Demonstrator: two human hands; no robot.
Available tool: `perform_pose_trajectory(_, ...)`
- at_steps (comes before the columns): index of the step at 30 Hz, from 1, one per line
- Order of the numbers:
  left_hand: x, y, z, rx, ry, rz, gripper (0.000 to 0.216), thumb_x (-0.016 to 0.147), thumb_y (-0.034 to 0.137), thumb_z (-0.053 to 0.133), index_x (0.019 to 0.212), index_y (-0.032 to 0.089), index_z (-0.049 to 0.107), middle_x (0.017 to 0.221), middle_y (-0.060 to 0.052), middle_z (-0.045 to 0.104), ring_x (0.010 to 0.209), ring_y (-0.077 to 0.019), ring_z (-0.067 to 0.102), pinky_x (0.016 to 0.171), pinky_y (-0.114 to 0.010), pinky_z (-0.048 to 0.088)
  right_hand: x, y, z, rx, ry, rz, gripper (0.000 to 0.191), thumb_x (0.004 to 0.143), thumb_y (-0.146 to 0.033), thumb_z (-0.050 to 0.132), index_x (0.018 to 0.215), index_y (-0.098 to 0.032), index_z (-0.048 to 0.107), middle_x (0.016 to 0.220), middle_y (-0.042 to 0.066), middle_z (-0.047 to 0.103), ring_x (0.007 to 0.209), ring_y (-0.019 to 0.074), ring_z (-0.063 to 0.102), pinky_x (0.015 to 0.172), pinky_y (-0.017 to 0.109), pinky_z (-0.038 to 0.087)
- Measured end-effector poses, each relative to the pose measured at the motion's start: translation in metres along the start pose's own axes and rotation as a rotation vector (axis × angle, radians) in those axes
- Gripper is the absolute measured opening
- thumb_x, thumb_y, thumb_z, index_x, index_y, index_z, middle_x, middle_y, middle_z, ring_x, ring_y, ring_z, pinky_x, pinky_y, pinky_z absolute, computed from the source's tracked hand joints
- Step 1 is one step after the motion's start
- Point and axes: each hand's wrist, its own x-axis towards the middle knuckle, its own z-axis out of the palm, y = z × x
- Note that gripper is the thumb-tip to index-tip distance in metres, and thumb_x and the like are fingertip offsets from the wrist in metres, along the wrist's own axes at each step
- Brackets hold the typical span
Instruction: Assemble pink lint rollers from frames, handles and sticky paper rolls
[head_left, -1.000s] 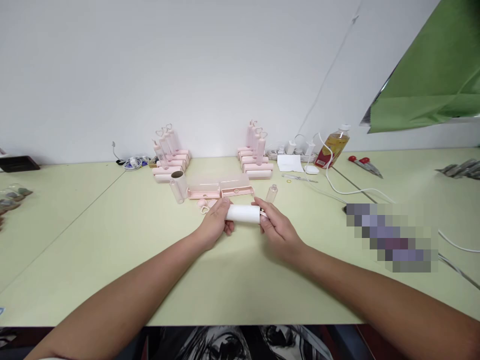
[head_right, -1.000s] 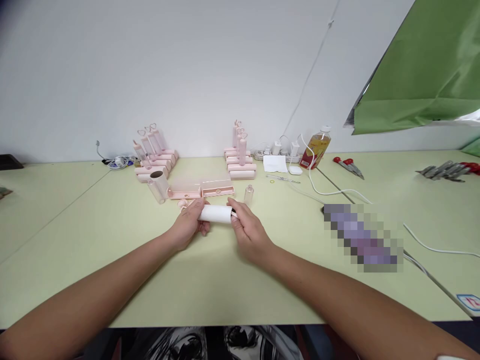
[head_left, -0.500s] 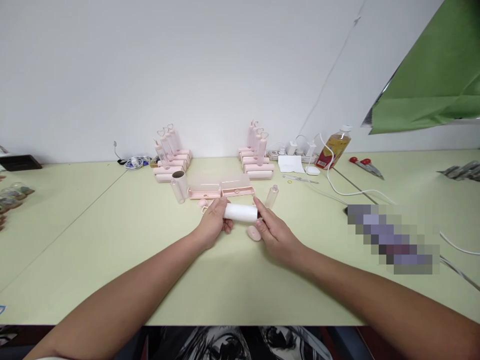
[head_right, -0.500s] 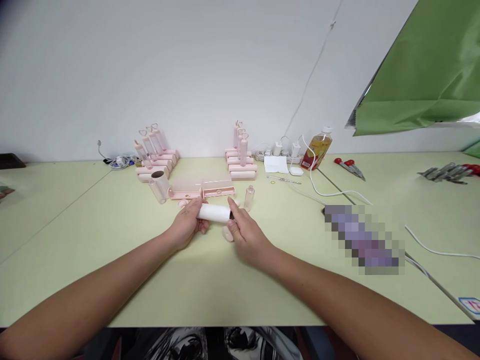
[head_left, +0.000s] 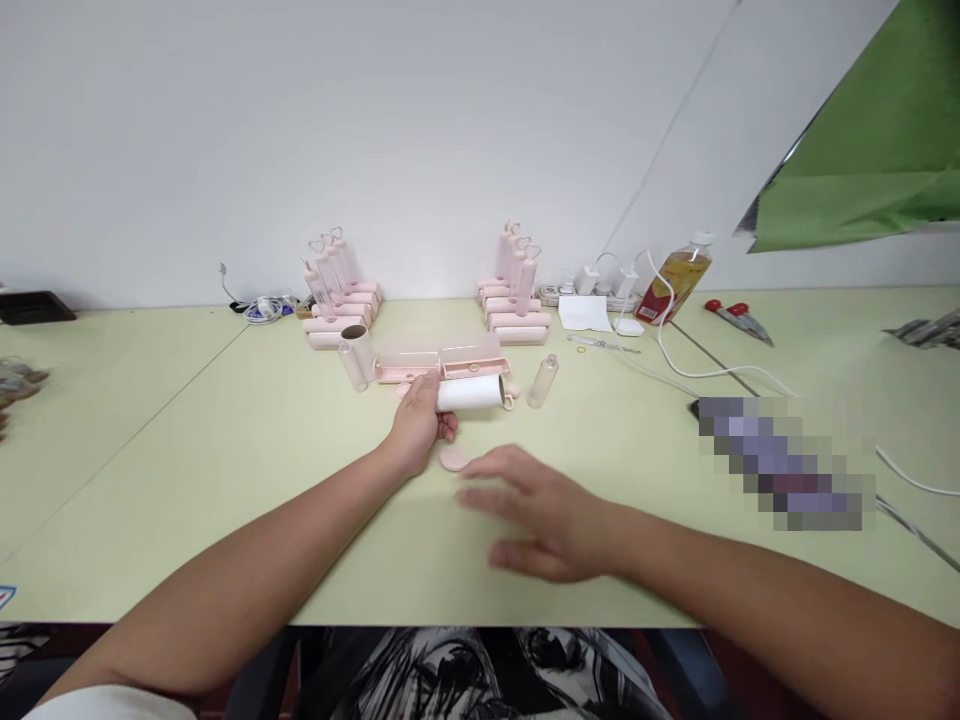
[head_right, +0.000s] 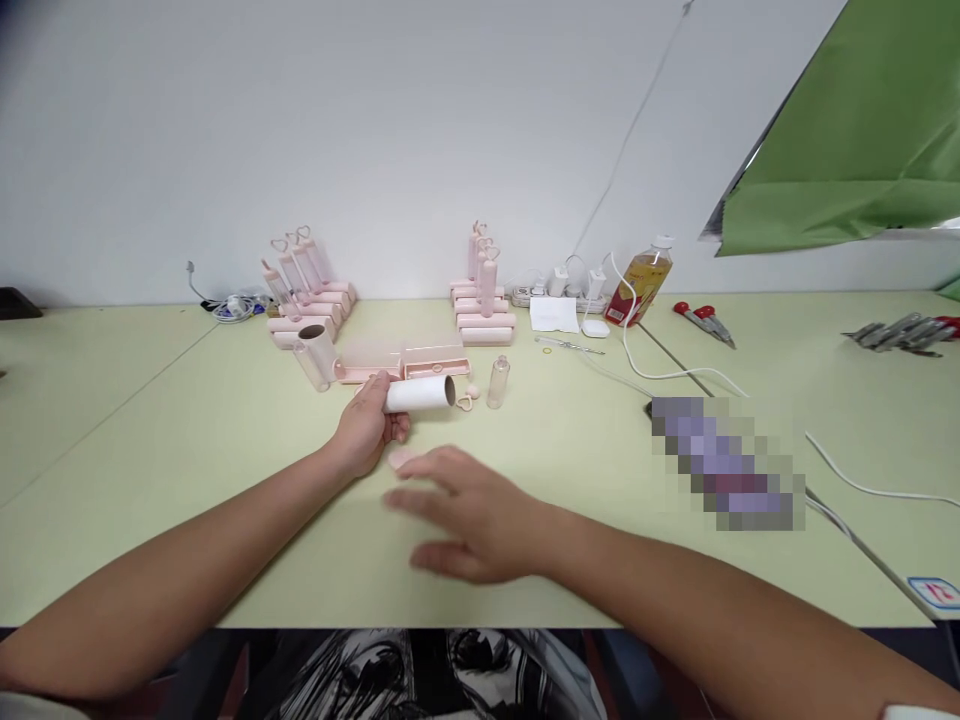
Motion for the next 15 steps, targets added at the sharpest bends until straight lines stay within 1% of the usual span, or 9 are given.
perform_pose_trajectory(1,0.0,0.0,0.0,0.001,0.003,-0.001,0.033,0.09,0.053,0.045,0.092,0.02,0.047,0.053,0.005,0.049,0.039,-0.0113,0.049,0.034,-0.021,0.039,0.001,-0.005,0.004,-0.012,-0.089,-0.04,0.05,0.089,-0.042,0.056,0.132,-0.017,0.049,0.134,0.018,0.049,0.122,0.0276,0.044,0.104,0.045,0.036)
perform_pose_trajectory(3,0.001,0.0,0.001,0.002,0.009,-0.003,0.033,0.09,0.053,0.045,0.092,0.02,0.047,0.055,0.005,0.049,0.039,-0.0111,0.049,0.033,-0.021,0.039,0.004,-0.01,0.012,-0.065,-0.218,-0.01,0.051,0.092,-0.046,0.051,0.134,-0.017,0.05,0.143,0.017,0.044,0.132,0.0312,0.034,0.109,0.051,0.027)
perform_pose_trajectory(5,0.001,0.0,0.001,-0.001,0.008,-0.007,0.033,0.09,0.052,0.046,0.092,0.02,0.046,0.057,0.005,0.049,0.04,-0.0109,0.049,0.033,-0.021,0.039,0.005,-0.009,0.018,-0.109,-0.314,0.093,0.058,0.092,-0.052,0.047,0.139,-0.017,0.046,0.151,0.018,0.035,0.139,0.0356,0.024,0.11,0.057,0.021)
perform_pose_trajectory(7,0.001,-0.001,0.001,-0.008,-0.003,-0.011,0.032,0.09,0.052,0.046,0.092,0.02,0.046,0.057,0.004,0.05,0.04,-0.0109,0.05,0.034,-0.021,0.04,0.006,-0.004,0.019,-0.132,-0.357,0.207,0.064,0.091,-0.055,0.045,0.141,-0.016,0.044,0.152,0.02,0.033,0.141,0.038,0.019,0.109,0.061,0.019)
perform_pose_trajectory(9,0.001,-0.001,0.001,-0.015,-0.02,-0.012,0.033,0.09,0.052,0.046,0.092,0.019,0.046,0.057,0.004,0.05,0.041,-0.0111,0.051,0.034,-0.021,0.041,0.006,0.002,0.017,-0.145,-0.325,0.285,0.059,0.091,-0.051,0.05,0.137,-0.015,0.049,0.145,0.02,0.042,0.138,0.0374,0.026,0.108,0.059,0.023)
perform_pose_trajectory(11,0.001,-0.001,0.0,-0.016,-0.031,-0.007,0.034,0.089,0.053,0.047,0.092,0.019,0.046,0.056,0.005,0.05,0.041,-0.0111,0.051,0.035,-0.021,0.041,0.005,0.006,0.013,-0.152,-0.238,0.328,0.046,0.089,-0.04,0.055,0.128,-0.015,0.057,0.132,0.018,0.054,0.128,0.0337,0.039,0.104,0.054,0.032)
perform_pose_trajectory(12,0.001,-0.001,0.0,-0.014,-0.034,-0.006,0.034,0.089,0.053,0.047,0.092,0.019,0.046,0.055,0.005,0.05,0.04,-0.0112,0.051,0.035,-0.021,0.041,0.004,0.007,0.011,-0.156,-0.188,0.345,0.04,0.088,-0.035,0.056,0.123,-0.016,0.06,0.126,0.018,0.057,0.121,0.0317,0.044,0.102,0.051,0.036)
perform_pose_trajectory(13,0.0,-0.001,0.0,-0.011,-0.038,-0.006,0.035,0.089,0.054,0.048,0.092,0.019,0.047,0.054,0.005,0.05,0.04,-0.0113,0.051,0.035,-0.021,0.041,0.003,0.008,0.011,-0.167,-0.144,0.361,0.036,0.088,-0.032,0.057,0.119,-0.016,0.062,0.124,0.018,0.057,0.117,0.0306,0.046,0.099,0.049,0.039)
perform_pose_trajectory(15,-0.001,-0.001,-0.001,-0.002,-0.051,-0.008,0.037,0.088,0.056,0.048,0.093,0.019,0.047,0.052,0.005,0.051,0.04,-0.012,0.052,0.036,-0.021,0.041,0.001,0.01,0.011,-0.209,-0.084,0.392,0.031,0.088,-0.029,0.057,0.116,-0.017,0.065,0.129,0.019,0.053,0.118,0.032,0.044,0.097,0.05,0.04)
